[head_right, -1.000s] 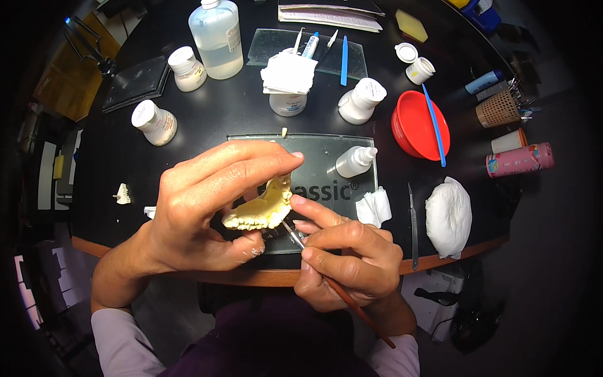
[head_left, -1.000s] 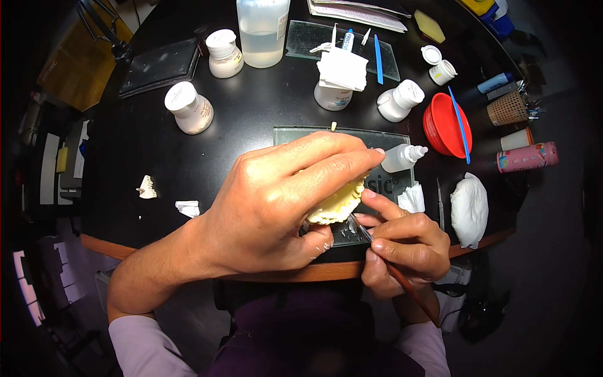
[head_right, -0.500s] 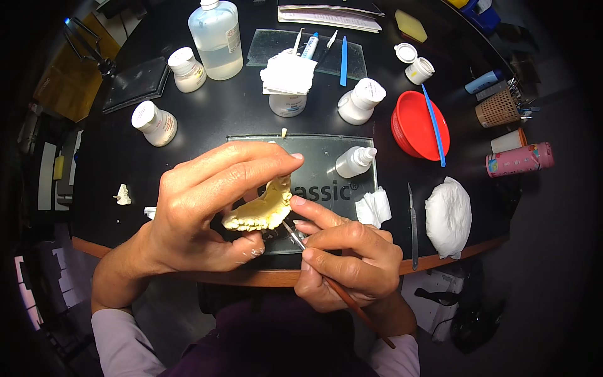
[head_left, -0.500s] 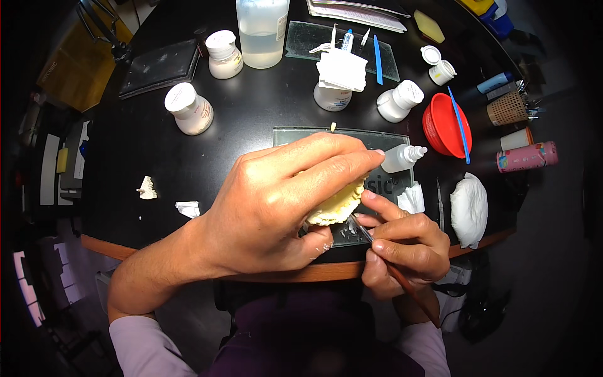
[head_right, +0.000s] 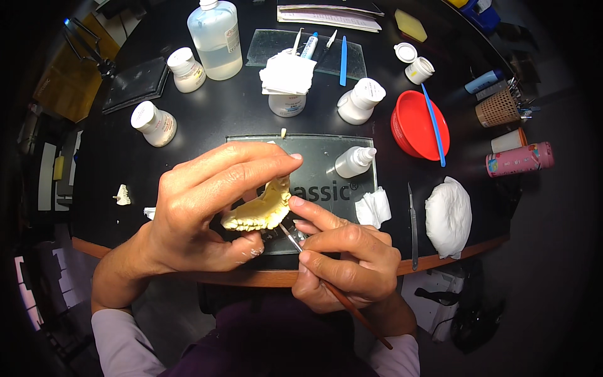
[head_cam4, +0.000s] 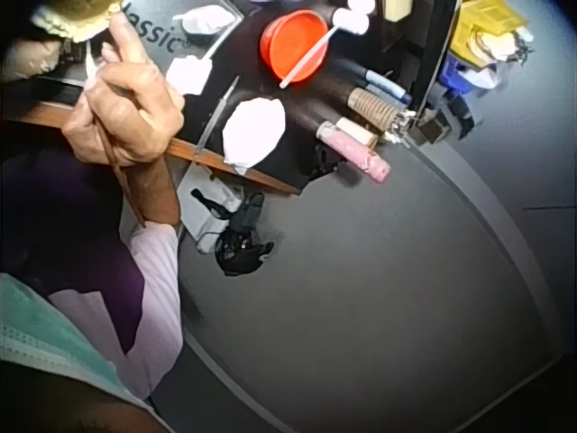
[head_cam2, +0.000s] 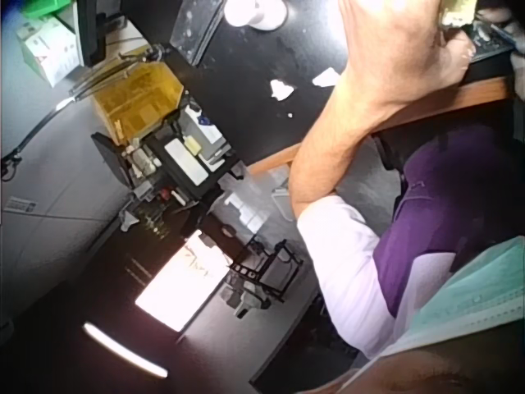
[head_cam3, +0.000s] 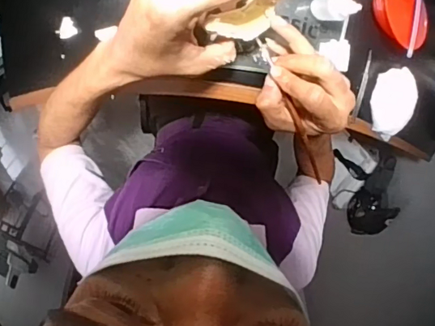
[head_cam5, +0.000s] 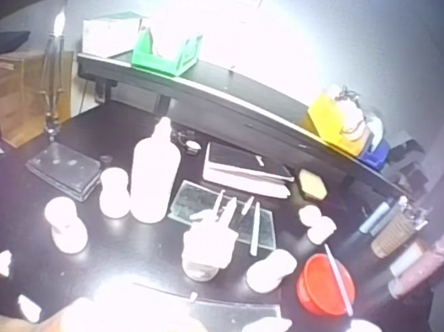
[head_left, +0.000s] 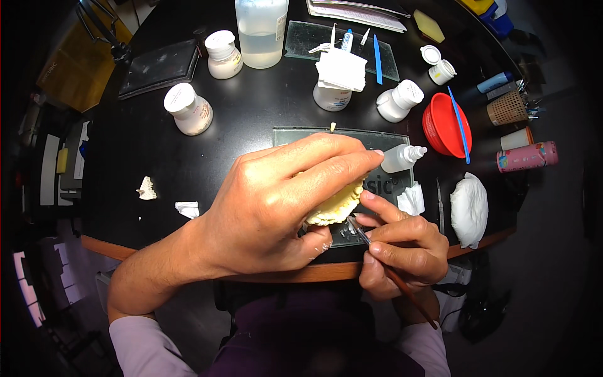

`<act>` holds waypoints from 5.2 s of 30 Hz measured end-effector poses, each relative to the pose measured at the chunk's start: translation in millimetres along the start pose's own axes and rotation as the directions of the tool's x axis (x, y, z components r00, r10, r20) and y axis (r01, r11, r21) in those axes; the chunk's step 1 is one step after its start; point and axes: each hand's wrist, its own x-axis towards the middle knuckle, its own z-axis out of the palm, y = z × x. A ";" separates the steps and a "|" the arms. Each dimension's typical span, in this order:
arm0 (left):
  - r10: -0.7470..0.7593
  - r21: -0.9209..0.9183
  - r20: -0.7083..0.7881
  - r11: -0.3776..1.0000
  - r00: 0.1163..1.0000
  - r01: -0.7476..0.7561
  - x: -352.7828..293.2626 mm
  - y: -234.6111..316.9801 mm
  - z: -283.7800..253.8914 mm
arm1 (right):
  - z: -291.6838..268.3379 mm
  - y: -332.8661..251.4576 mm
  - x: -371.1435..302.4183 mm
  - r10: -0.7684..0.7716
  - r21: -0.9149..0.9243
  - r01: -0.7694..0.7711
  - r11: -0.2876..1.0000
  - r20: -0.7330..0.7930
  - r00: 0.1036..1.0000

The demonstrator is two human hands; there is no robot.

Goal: The person applies a white substance to a dental model using a thin brush and then dips a small blue applicator into a bottle of liquid.

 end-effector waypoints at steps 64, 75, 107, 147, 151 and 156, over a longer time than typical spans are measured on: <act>-0.169 -0.227 0.133 0.954 0.977 0.196 0.3 -4.6 -4.1 | -4.5 0.5 -4.2 0.062 0.196 -0.043 0.980 -0.093 0.994; -0.282 -0.504 0.308 0.762 0.908 0.408 -2.0 -10.3 -4.0 | -7.5 -0.6 -2.8 0.103 0.264 -0.081 0.961 -0.073 0.992; -0.453 -0.777 0.485 0.170 0.748 0.606 6.1 6.9 -15.0 | -142.2 52.7 49.0 0.350 -0.605 -0.444 0.661 -0.274 0.896; -0.361 -0.825 0.506 0.062 0.784 0.561 -0.9 0.3 -14.9 | -27.2 -41.5 53.0 0.256 0.402 -0.200 0.893 -0.088 0.963; -0.342 -0.819 0.514 0.074 0.786 0.568 -3.2 1.2 -14.6 | -16.4 -46.6 42.7 0.277 0.415 -0.190 0.890 -0.161 0.947; -0.389 -0.817 0.506 0.069 0.770 0.572 -2.8 3.2 -13.3 | -25.3 -35.8 20.8 0.209 0.216 -0.159 0.963 -0.229 0.951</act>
